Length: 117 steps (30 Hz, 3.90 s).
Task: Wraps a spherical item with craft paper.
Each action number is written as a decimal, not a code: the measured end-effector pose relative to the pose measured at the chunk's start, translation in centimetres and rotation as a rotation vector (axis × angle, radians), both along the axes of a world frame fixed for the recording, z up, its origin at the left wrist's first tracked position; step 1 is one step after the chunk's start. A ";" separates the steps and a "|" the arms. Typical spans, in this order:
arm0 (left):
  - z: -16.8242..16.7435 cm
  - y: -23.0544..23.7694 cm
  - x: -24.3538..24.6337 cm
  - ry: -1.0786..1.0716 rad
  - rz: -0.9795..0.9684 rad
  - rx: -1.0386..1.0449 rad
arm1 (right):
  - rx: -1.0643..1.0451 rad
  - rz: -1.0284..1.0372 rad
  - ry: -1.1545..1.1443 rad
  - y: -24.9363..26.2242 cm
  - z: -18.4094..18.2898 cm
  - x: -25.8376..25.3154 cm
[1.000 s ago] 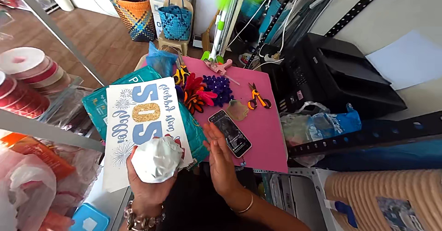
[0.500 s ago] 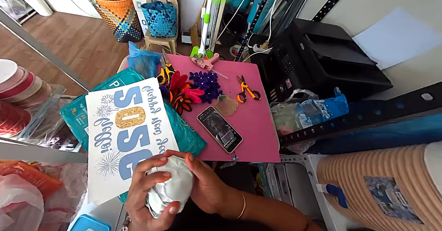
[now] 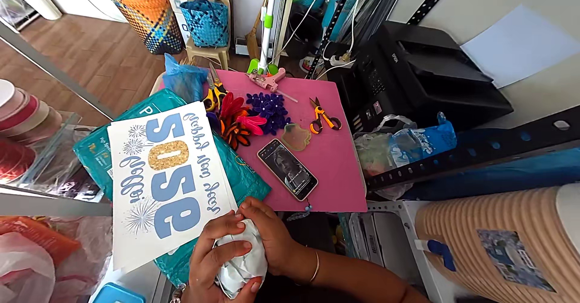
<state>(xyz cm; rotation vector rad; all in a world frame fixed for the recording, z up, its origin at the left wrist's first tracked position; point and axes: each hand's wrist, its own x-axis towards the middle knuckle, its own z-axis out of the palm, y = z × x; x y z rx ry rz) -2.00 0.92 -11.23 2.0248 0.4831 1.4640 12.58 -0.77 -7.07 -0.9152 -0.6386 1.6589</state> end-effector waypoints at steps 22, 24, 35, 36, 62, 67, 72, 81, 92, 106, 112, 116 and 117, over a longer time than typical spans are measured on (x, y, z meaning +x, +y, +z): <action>-1.9 -0.8 -0.4 0.031 0.106 -0.067 | 0.547 0.265 -0.296 0.0 -0.4 1.6; -1.6 -0.5 -0.7 0.074 0.178 -0.029 | 0.506 0.259 -0.277 0.1 -0.3 1.4; 1.1 -0.3 0.0 -0.036 -0.015 -0.400 | 0.193 0.121 -0.102 0.0 -0.8 0.7; 1.2 -0.4 0.3 -0.055 -0.018 -0.387 | 0.211 0.117 -0.108 -0.1 -0.8 0.7; 0.4 0.4 -1.6 0.284 0.163 -0.390 | -0.064 0.202 -0.028 0.0 -2.7 1.6; 3.1 2.6 -9.1 0.560 0.729 -0.335 | -0.001 0.319 -0.019 -0.3 -3.4 2.1; 2.7 2.8 -13.3 0.803 0.916 -0.730 | 0.052 0.364 -0.030 -0.2 -3.3 2.2; 2.1 2.9 -12.9 0.520 0.972 -0.866 | 0.055 0.374 -0.062 -0.2 -3.1 2.2; 1.9 2.9 -13.8 0.474 1.156 -0.497 | 0.073 0.369 -0.063 -0.2 -3.1 2.0; 4.4 0.7 -15.2 -0.001 0.688 -0.578 | 0.266 0.255 -0.216 6.2 1.3 1.2; 4.4 -0.1 -17.5 -0.083 0.638 -0.659 | 0.247 0.386 -0.395 11.4 2.1 -3.4; 3.7 0.1 -18.9 -0.228 0.512 -0.731 | 0.268 0.496 -0.500 13.6 1.2 -6.0; 3.3 0.3 -19.2 -0.306 0.406 -0.765 | 0.270 0.510 -0.512 13.8 1.0 -6.4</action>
